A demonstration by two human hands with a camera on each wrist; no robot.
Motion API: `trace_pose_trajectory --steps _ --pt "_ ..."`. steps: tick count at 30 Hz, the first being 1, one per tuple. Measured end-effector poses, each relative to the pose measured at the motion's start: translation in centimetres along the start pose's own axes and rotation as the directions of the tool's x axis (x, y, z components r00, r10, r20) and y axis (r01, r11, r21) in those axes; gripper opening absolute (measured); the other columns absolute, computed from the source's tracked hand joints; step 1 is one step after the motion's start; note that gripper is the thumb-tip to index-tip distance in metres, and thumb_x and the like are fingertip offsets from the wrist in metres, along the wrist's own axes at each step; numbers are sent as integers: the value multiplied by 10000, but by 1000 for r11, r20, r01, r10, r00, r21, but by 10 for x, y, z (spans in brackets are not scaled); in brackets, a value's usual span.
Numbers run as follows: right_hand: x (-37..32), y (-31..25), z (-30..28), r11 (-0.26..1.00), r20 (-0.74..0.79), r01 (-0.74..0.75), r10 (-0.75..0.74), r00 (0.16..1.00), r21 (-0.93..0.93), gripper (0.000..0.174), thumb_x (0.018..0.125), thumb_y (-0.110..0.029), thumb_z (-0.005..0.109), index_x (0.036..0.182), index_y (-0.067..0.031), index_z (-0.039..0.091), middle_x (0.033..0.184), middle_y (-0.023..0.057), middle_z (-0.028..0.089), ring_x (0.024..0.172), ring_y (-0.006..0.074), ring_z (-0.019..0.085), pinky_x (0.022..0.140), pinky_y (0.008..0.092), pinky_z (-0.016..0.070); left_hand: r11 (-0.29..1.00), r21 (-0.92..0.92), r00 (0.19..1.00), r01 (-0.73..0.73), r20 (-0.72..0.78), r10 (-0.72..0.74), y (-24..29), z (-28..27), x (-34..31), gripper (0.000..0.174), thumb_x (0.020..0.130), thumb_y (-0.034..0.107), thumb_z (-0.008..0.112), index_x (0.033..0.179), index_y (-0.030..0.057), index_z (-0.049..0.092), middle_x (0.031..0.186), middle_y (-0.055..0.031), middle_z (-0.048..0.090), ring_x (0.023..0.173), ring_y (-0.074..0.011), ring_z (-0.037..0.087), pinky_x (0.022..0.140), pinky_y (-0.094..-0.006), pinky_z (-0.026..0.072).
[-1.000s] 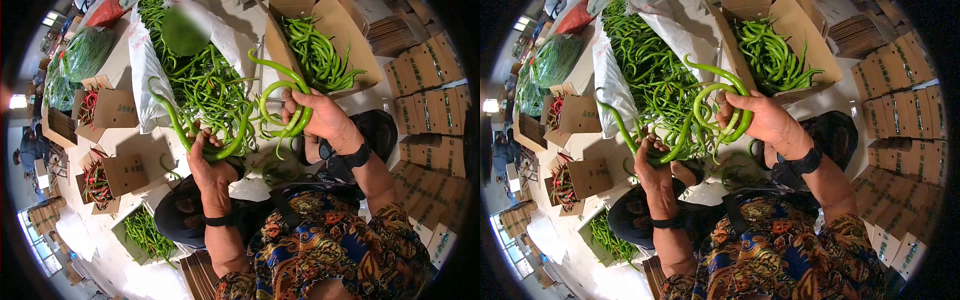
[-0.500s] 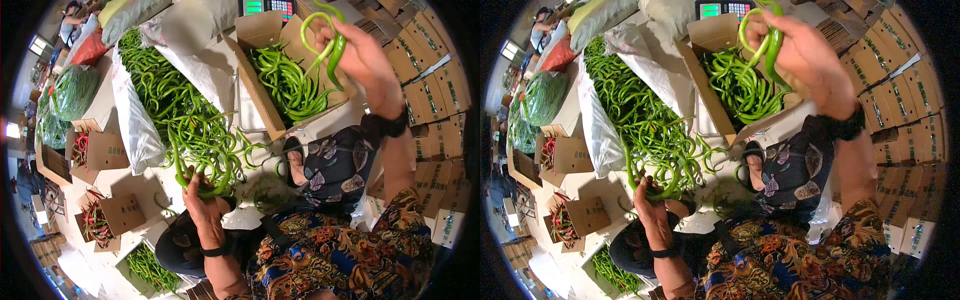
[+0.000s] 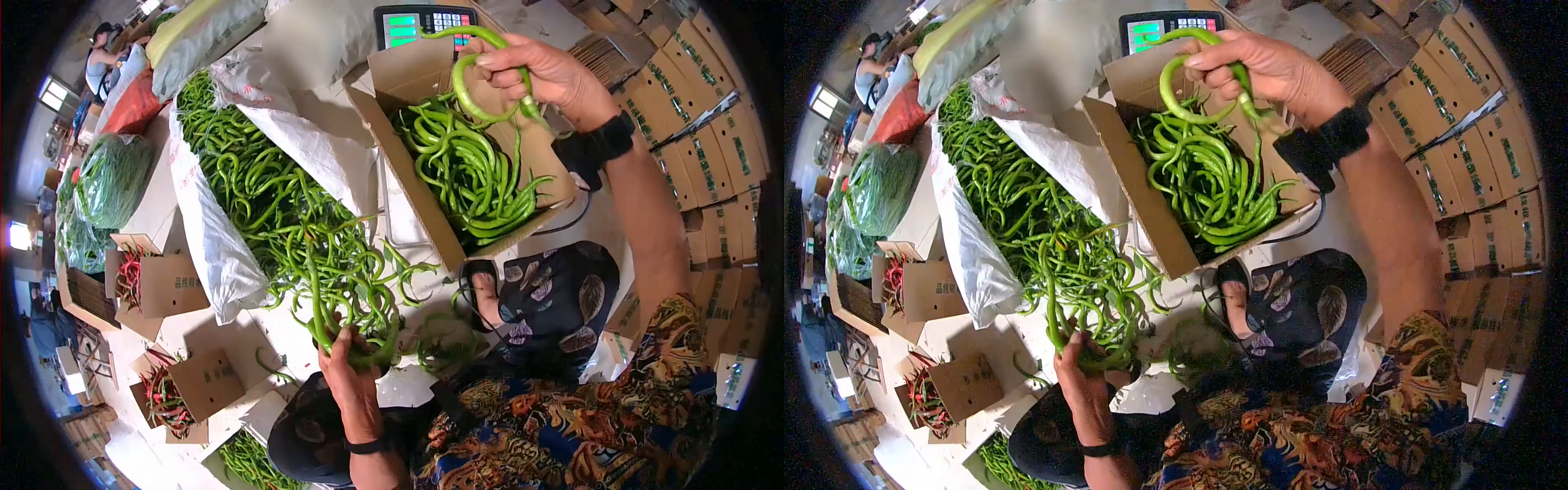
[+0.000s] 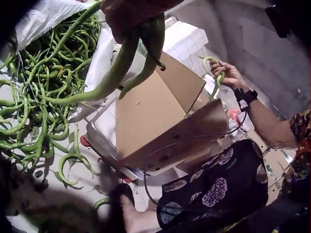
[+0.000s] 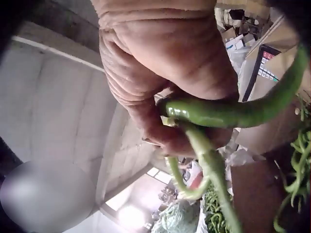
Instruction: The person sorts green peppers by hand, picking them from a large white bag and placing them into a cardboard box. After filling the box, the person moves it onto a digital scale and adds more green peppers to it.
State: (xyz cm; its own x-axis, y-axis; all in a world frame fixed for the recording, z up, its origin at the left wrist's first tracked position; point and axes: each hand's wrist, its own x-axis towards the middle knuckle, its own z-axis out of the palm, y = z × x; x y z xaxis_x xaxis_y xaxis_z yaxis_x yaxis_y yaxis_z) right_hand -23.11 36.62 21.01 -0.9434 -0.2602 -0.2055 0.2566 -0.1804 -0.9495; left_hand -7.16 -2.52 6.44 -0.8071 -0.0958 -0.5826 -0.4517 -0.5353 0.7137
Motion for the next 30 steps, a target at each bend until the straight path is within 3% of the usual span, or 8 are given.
trace_pose_trajectory --steps 5,7,9,12,15,23,27,30 --pt "-8 -36 17 993 104 114 -115 988 15 225 872 -125 641 1050 1 584 832 32 594 534 0 443 431 140 348 998 25 998 56 4 -56 -8 9 1 405 837 48 609 1218 -15 485 835 -73 562 674 -155 540 609 -285 463" --pt "-23 -41 57 990 -98 19 -33 995 -137 401 823 -168 618 1162 17 512 880 59 594 671 186 522 592 310 430 996 40 997 79 14 -79 -8 16 -1 390 834 38 601 1208 -13 504 862 -72 574 683 -150 540 631 -281 467" --pt "-25 -35 68 949 -74 23 -49 996 -315 403 859 -141 632 1199 15 482 766 -5 515 433 -4 342 360 129 293 995 43 996 90 4 -90 -9 20 0 382 830 33 599 1199 -13 513 883 -73 584 701 -148 544 648 -280 471" --pt "20 32 3 980 124 -113 133 983 -163 390 841 -121 637 1156 55 489 828 29 554 646 48 511 508 174 414 994 78 996 71 47 -75 -18 11 5 398 813 21 606 1201 -5 519 965 -79 601 777 -150 567 694 -277 476" --pt "50 84 -45 946 -40 -226 223 974 -234 271 820 -82 650 1042 42 558 864 70 614 694 121 576 577 244 472 990 116 997 79 15 -81 -22 9 6 420 809 23 620 1214 3 512 1053 -81 591 840 -152 572 721 -279 479" --pt "96 115 -105 460 -410 -302 -156 899 -835 314 812 -101 639 1122 -74 604 917 122 669 806 261 650 690 369 523 984 142 994 106 -4 -107 -24 12 5 456 811 16 629 1236 49 466 1083 -62 561 859 -143 564 715 -280 482" --pt "103 126 -89 -7 -101 -108 -296 950 -994 374 782 -78 617 1151 -136 607 1007 159 643 966 377 599 876 454 469 983 155 995 101 -10 -101 -25 17 5 435 797 22 652 1190 52 469 1044 -55 555 852 -140 565 707 -278 482" --pt "107 130 -92 16 -84 -84 -350 933 -996 368 782 -55 563 1139 -129 613 1032 165 608 1056 367 546 940 441 421 983 152 995 102 -6 -102 -30 14 8 453 790 36 661 1194 50 458 1030 -60 553 857 -147 573 703 -276 481"
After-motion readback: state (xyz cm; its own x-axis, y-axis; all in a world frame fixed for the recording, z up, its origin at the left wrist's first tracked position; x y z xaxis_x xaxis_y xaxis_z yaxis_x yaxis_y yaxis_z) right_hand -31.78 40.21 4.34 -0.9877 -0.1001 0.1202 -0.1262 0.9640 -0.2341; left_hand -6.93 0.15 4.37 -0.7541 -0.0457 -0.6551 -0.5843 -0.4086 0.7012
